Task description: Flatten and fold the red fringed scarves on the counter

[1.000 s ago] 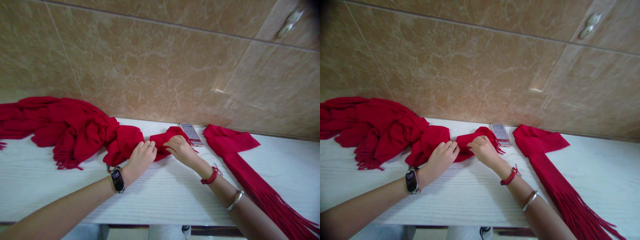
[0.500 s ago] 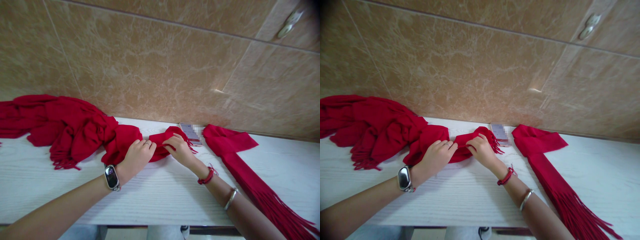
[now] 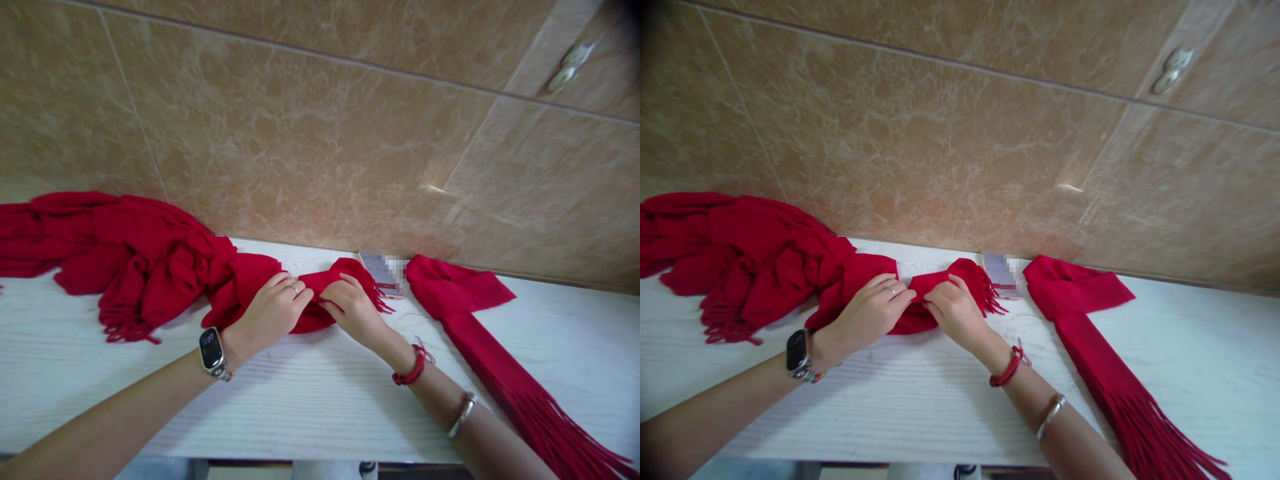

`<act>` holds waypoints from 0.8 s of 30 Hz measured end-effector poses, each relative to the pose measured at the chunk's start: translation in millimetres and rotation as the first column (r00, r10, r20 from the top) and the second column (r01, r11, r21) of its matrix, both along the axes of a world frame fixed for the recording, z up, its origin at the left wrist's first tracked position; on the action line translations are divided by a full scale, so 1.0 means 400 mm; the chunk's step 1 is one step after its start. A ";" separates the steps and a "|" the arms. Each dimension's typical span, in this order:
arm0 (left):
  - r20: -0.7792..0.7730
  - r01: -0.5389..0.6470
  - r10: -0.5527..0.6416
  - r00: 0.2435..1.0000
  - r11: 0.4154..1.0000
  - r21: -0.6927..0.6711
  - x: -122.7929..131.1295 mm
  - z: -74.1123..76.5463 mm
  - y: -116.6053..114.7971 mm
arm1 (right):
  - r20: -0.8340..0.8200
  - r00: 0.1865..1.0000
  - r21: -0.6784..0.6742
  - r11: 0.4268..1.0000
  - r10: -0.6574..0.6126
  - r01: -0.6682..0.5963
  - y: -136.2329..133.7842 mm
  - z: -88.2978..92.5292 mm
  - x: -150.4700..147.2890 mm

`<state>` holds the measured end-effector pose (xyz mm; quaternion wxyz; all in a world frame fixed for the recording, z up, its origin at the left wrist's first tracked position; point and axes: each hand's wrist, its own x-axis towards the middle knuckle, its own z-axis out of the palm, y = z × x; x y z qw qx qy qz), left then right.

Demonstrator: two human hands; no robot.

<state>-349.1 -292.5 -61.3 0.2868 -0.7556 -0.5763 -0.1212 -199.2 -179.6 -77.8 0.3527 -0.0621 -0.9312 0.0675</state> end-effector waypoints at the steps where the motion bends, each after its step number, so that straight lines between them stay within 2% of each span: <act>1: 0.010 -0.010 0.010 1.000 1.000 0.002 -0.001 0.003 0.000 | -0.027 0.999 -0.028 0.999 -0.018 0.017 0.001 0.001 0.001; 5: 0.055 -0.105 0.104 0.993 0.994 0.015 -0.025 0.018 0.002 | -0.142 0.980 -0.182 0.977 -0.141 0.114 0.038 0.010 0.022; 8: 0.080 -0.208 0.203 0.976 0.976 0.066 -0.045 0.023 0.006 | -0.086 0.978 -0.290 0.944 -0.189 0.156 0.069 0.017 0.037; 10: 0.091 -0.232 0.225 0.970 0.970 0.077 -0.048 0.022 0.007 | -0.039 0.986 -0.310 0.940 -0.161 0.142 0.073 0.019 0.038; 12: 0.094 -0.195 0.189 0.977 0.979 0.060 -0.038 0.020 0.006 | -0.041 0.993 -0.254 0.962 -0.111 0.097 0.056 0.020 0.031; 16: 0.089 -0.015 0.010 0.996 0.999 0.045 -0.003 0.017 -0.003 | -0.036 0.999 -0.079 0.997 -0.021 0.018 -0.005 0.018 0.007; 18: 0.097 0.042 -0.046 0.994 0.998 0.046 0.009 0.017 -0.006 | -0.014 1.000 -0.066 0.998 0.000 -0.001 -0.024 0.015 -0.001; 21: 0.125 0.022 -0.027 0.992 0.999 0.041 0.006 0.014 -0.001 | -0.060 0.997 -0.149 0.988 -0.052 0.043 -0.021 0.015 0.002; 24: 0.185 -0.092 0.101 0.978 0.994 -0.055 -0.016 0.005 0.009 | -0.125 0.978 -0.246 0.960 -0.170 0.136 0.004 0.020 0.017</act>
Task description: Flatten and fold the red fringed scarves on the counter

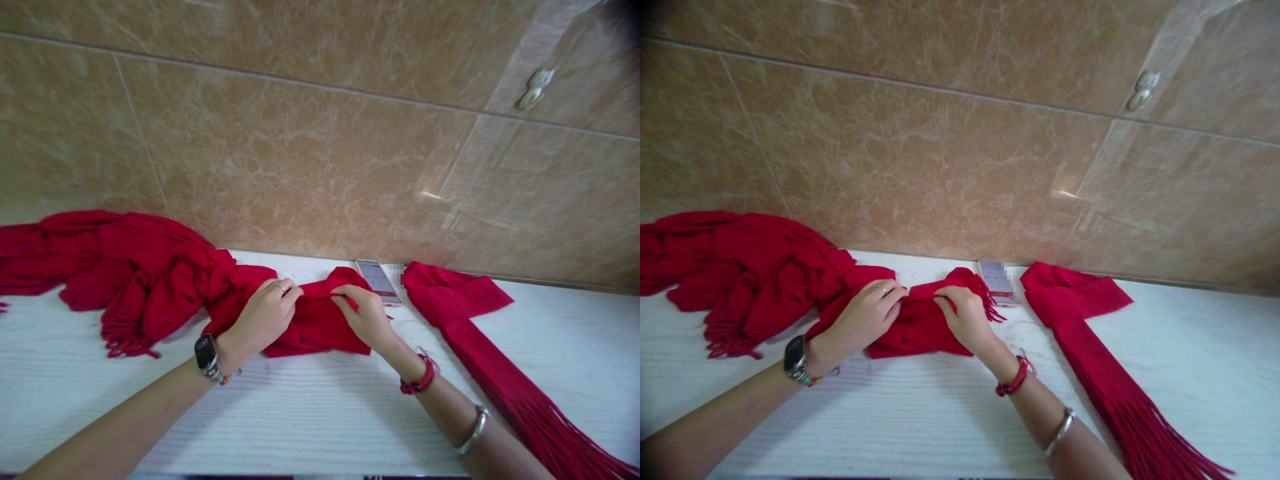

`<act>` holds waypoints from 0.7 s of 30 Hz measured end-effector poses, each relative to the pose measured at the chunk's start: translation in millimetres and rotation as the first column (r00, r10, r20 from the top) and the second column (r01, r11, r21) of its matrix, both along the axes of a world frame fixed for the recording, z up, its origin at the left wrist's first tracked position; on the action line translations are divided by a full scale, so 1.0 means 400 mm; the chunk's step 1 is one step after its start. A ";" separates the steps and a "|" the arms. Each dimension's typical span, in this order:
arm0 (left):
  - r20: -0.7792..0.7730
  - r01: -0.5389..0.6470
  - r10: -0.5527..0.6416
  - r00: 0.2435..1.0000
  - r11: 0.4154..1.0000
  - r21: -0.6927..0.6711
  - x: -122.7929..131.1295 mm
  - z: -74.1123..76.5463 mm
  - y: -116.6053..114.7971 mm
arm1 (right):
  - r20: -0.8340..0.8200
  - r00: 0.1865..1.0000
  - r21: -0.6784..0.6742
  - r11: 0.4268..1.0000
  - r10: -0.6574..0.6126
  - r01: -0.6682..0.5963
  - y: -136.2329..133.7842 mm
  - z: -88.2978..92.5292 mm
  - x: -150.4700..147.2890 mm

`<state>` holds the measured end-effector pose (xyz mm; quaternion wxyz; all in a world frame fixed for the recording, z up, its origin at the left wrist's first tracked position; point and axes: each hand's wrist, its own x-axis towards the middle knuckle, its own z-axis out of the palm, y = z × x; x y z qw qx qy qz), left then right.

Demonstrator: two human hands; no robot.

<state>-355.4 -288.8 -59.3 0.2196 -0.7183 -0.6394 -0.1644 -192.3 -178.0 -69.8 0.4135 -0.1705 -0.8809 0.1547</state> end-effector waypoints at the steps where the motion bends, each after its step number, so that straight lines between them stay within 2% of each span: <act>1: 0.035 -0.039 0.040 0.999 0.998 -0.044 -0.008 -0.004 0.003 | -0.013 1.000 -0.018 1.000 -0.026 0.026 0.007 0.002 0.004; 4: 0.142 -0.097 0.111 0.984 0.990 -0.107 -0.028 -0.010 0.008 | -0.029 0.997 -0.063 0.996 -0.065 0.063 0.019 0.008 0.010; 7: 0.208 -0.133 0.145 0.967 0.988 -0.073 -0.046 0.002 0.006 | -0.051 0.992 -0.106 0.989 -0.112 0.106 0.031 0.015 0.016; 9: 0.232 -0.151 0.158 0.960 0.987 -0.047 -0.060 0.020 0.002 | -0.089 0.977 -0.126 0.975 -0.193 0.181 0.056 0.023 0.029; 11: 0.262 -0.139 0.145 0.954 0.989 -0.041 -0.076 0.042 -0.006 | -0.130 0.944 -0.146 0.947 -0.304 0.285 0.093 0.031 0.048; 13: 0.303 -0.043 0.088 0.949 0.988 -0.151 -0.088 0.065 -0.021 | -0.145 0.910 -0.164 0.916 -0.388 0.365 0.130 0.033 0.067; 14: 0.337 0.057 0.047 0.940 0.955 -0.290 -0.091 0.075 -0.032 | -0.129 0.907 -0.167 0.910 -0.401 0.378 0.144 0.032 0.072; 15: 0.389 0.189 0.009 0.921 0.864 -0.467 -0.092 0.085 -0.044 | -0.095 0.918 -0.164 0.916 -0.385 0.367 0.151 0.030 0.075; 16: 0.455 0.332 -0.013 0.890 0.704 -0.628 -0.090 0.094 -0.057 | -0.048 0.939 -0.155 0.932 -0.340 0.329 0.151 0.028 0.073; 17: 0.526 0.457 -0.014 0.850 0.516 -0.724 -0.087 0.103 -0.069 | 0.003 0.963 -0.142 0.953 -0.269 0.267 0.144 0.025 0.069; 18: 0.589 0.547 0.004 0.808 0.364 -0.754 -0.083 0.110 -0.079 | 0.052 0.982 -0.128 0.974 -0.181 0.187 0.132 0.023 0.062; 19: 0.641 0.606 0.026 0.767 0.297 -0.738 -0.078 0.115 -0.086 | 0.090 0.992 -0.116 0.988 -0.088 0.098 0.116 0.022 0.054; 20: 0.687 0.641 0.031 0.726 0.333 -0.692 -0.073 0.119 -0.089 | 0.112 0.994 -0.105 0.994 -0.004 0.016 0.097 0.022 0.046; 21: 0.726 0.643 0.011 0.688 0.454 -0.616 -0.069 0.119 -0.086 | 0.118 0.991 -0.091 0.995 0.062 -0.051 0.078 0.024 0.040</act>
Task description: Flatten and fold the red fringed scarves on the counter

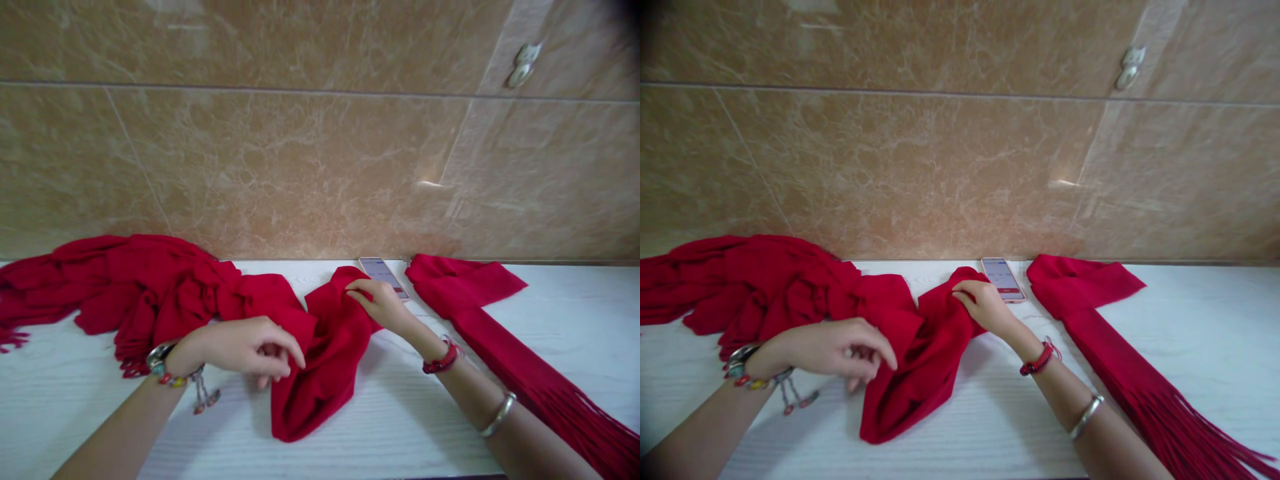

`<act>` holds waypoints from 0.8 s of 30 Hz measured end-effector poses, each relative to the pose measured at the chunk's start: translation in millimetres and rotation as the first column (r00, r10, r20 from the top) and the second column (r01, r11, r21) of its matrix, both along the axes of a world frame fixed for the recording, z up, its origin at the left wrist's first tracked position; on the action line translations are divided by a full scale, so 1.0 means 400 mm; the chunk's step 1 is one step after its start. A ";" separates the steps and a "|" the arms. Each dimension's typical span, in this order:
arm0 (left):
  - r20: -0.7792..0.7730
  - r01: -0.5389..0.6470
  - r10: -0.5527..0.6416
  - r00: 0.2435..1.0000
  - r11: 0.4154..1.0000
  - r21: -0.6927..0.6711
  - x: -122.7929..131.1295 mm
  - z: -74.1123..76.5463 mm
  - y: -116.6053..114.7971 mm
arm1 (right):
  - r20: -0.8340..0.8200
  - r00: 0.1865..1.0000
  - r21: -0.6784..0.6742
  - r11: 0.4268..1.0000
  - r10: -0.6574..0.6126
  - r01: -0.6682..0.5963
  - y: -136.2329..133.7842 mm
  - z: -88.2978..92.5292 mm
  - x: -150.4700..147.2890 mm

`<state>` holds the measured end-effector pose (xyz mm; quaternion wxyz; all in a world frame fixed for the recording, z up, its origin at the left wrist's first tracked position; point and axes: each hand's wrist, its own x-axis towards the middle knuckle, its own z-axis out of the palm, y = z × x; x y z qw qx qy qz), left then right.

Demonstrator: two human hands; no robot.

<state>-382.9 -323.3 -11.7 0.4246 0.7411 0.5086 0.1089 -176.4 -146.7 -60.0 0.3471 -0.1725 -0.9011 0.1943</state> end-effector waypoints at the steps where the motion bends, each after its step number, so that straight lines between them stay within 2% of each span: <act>1: 0.050 -0.120 0.114 0.992 0.980 0.157 0.004 -0.003 0.007 | -0.005 0.999 0.015 0.999 0.049 -0.049 -0.018 0.003 -0.005; 2: 0.111 -0.257 0.233 0.966 0.910 0.325 0.009 -0.011 0.019 | -0.018 0.996 0.032 0.996 0.082 -0.082 -0.034 0.008 -0.008; 3: 0.186 -0.383 0.335 0.924 0.792 0.475 0.015 -0.022 0.033 | -0.036 0.994 0.050 0.993 0.105 -0.104 -0.048 0.012 -0.009; 4: 0.256 -0.472 0.402 0.879 0.660 0.584 0.022 -0.037 0.049 | -0.055 0.991 0.070 0.990 0.124 -0.120 -0.059 0.016 -0.009; 5: 0.309 -0.516 0.423 0.852 0.572 0.638 0.031 -0.053 0.065 | -0.073 0.988 0.092 0.987 0.140 -0.133 -0.069 0.019 -0.009; 6: 0.340 -0.519 0.398 0.852 0.558 0.648 0.042 -0.069 0.080 | -0.088 0.984 0.117 0.983 0.154 -0.143 -0.076 0.021 -0.008; 7: 0.361 -0.507 0.356 0.862 0.588 0.630 0.054 -0.085 0.092 | -0.105 0.982 0.142 0.979 0.160 -0.144 -0.082 0.022 -0.008; 9: 0.372 -0.458 0.283 0.884 0.686 0.565 0.080 -0.107 0.106 | -0.147 0.980 0.185 0.977 0.133 -0.105 -0.090 0.021 -0.008; 11: 0.347 -0.430 0.278 0.896 0.740 0.517 0.101 -0.118 0.110 | -0.199 0.978 0.206 0.978 0.059 -0.018 -0.093 0.020 -0.009; 13: 0.286 -0.436 0.330 0.900 0.728 0.530 0.111 -0.122 0.108 | -0.240 0.971 0.211 0.975 -0.013 0.066 -0.090 0.019 -0.009; 17: 0.146 -0.422 0.442 0.885 0.631 0.651 0.096 -0.113 0.104 | -0.263 0.963 0.200 0.973 -0.058 0.113 -0.073 0.015 -0.004; 18: 0.098 -0.398 0.460 0.883 0.619 0.678 0.086 -0.104 0.107 | -0.257 0.964 0.188 0.976 -0.060 0.111 -0.067 0.014 -0.002; 20: -0.020 -0.320 0.464 0.885 0.640 0.699 0.064 -0.073 0.117 | -0.220 0.974 0.150 0.985 -0.051 0.086 -0.056 0.018 -0.001; 22: -0.123 -0.239 0.430 0.894 0.691 0.682 0.043 -0.017 0.136 | -0.174 0.984 0.097 0.994 -0.032 0.049 -0.040 0.036 -0.005; 24: -0.166 -0.199 0.406 0.899 0.716 0.669 0.026 0.060 0.157 | -0.143 0.990 0.043 0.999 -0.016 0.023 -0.022 0.079 -0.014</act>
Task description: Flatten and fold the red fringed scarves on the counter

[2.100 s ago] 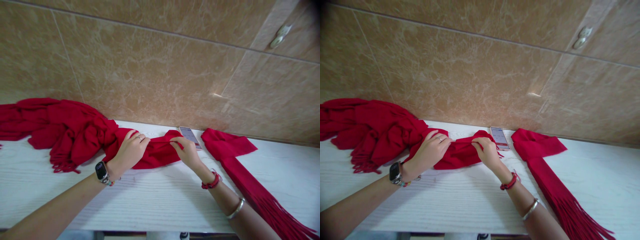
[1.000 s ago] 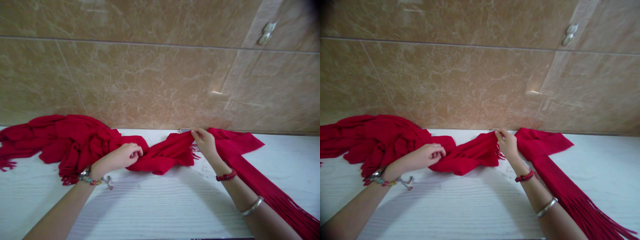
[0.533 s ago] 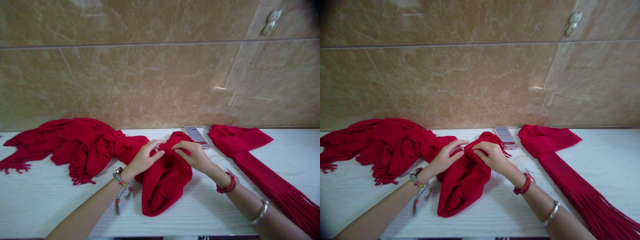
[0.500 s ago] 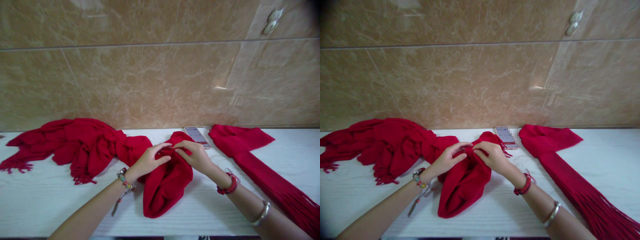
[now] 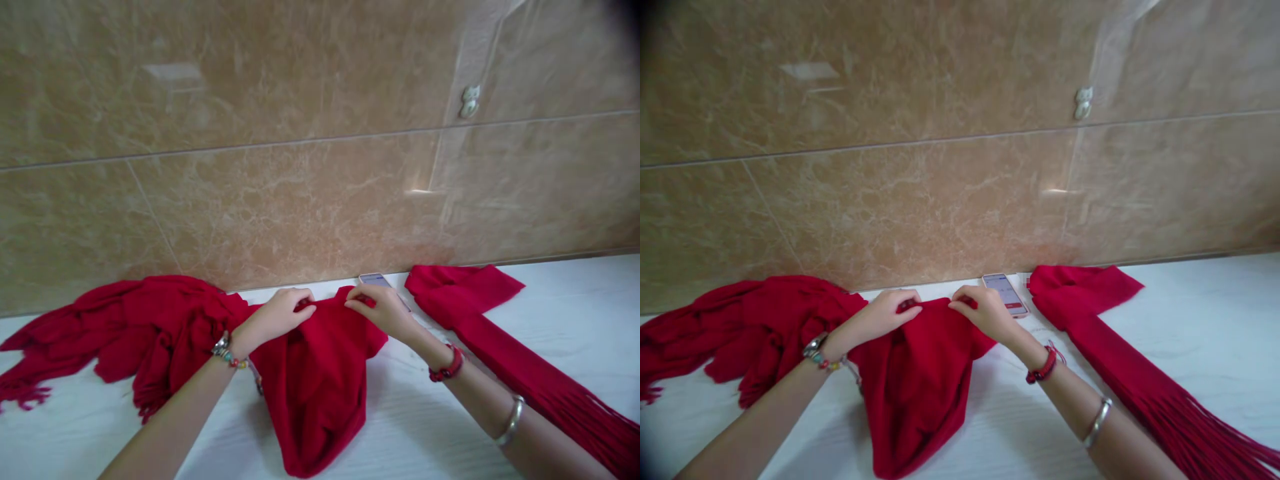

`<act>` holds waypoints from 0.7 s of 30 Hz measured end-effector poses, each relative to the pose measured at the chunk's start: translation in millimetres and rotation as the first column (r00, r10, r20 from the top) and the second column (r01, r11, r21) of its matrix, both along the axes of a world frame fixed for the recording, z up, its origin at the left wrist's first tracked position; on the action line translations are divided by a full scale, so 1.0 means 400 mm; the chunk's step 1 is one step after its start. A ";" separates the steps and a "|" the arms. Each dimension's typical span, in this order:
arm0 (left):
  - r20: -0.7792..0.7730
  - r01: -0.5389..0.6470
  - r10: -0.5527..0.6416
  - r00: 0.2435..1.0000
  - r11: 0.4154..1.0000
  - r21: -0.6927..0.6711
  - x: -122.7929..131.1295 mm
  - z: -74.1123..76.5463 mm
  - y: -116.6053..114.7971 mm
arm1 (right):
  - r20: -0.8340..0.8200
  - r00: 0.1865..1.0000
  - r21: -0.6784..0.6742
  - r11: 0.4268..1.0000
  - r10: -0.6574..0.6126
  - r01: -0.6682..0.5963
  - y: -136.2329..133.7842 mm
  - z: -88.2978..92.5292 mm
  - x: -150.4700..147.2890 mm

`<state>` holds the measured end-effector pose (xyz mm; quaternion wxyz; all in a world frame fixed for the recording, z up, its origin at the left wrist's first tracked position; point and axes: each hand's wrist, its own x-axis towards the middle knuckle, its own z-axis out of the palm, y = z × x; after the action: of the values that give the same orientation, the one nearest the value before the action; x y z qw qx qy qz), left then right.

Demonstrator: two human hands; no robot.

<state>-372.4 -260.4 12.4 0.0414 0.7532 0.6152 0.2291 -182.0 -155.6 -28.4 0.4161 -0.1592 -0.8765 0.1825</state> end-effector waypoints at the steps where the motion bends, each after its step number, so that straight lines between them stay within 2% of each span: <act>1: 0.006 -0.001 0.001 1.000 1.000 0.013 -0.006 0.042 0.009 | 0.008 1.000 -0.019 1.000 0.007 -0.007 0.009 0.031 -0.006; 3: 0.079 -0.008 0.002 0.997 0.997 0.076 -0.016 0.122 0.017 | 0.023 0.999 -0.030 0.999 0.030 -0.030 0.020 0.107 -0.022; 5: 0.235 -0.025 -0.010 0.972 0.989 0.148 -0.025 0.179 0.009 | 0.025 0.998 -0.008 0.998 0.063 -0.063 0.018 0.187 -0.041; 7: 0.408 -0.029 -0.032 0.912 0.989 0.142 -0.034 0.206 -0.012 | -0.030 0.997 0.029 0.997 0.066 -0.065 -0.002 0.250 -0.064; 9: 0.533 -0.001 -0.025 0.846 0.999 0.049 -0.046 0.208 -0.039 | -0.085 0.995 0.070 0.996 0.057 -0.051 -0.034 0.285 -0.090; 11: 0.589 0.018 0.007 0.808 0.999 -0.037 -0.059 0.199 -0.062 | -0.092 0.995 0.105 0.994 0.035 -0.026 -0.068 0.293 -0.116; 13: 0.587 -0.010 0.038 0.809 0.999 -0.052 -0.071 0.193 -0.076 | -0.060 0.997 0.121 0.992 0.042 -0.034 -0.096 0.282 -0.137; 17: 0.506 -0.143 0.109 0.856 0.989 0.028 -0.083 0.200 -0.090 | 0.044 0.997 0.095 0.993 0.060 -0.064 -0.122 0.249 -0.166; 21: 0.560 -0.235 0.124 0.819 0.963 0.131 -0.085 0.214 -0.120 | 0.230 0.972 0.083 0.996 -0.044 0.026 -0.134 0.223 -0.197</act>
<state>-406.3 -308.6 97.9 0.1199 0.5951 0.6208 0.4961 -260.6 -209.2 60.8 0.3200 -0.1783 -0.9226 0.1205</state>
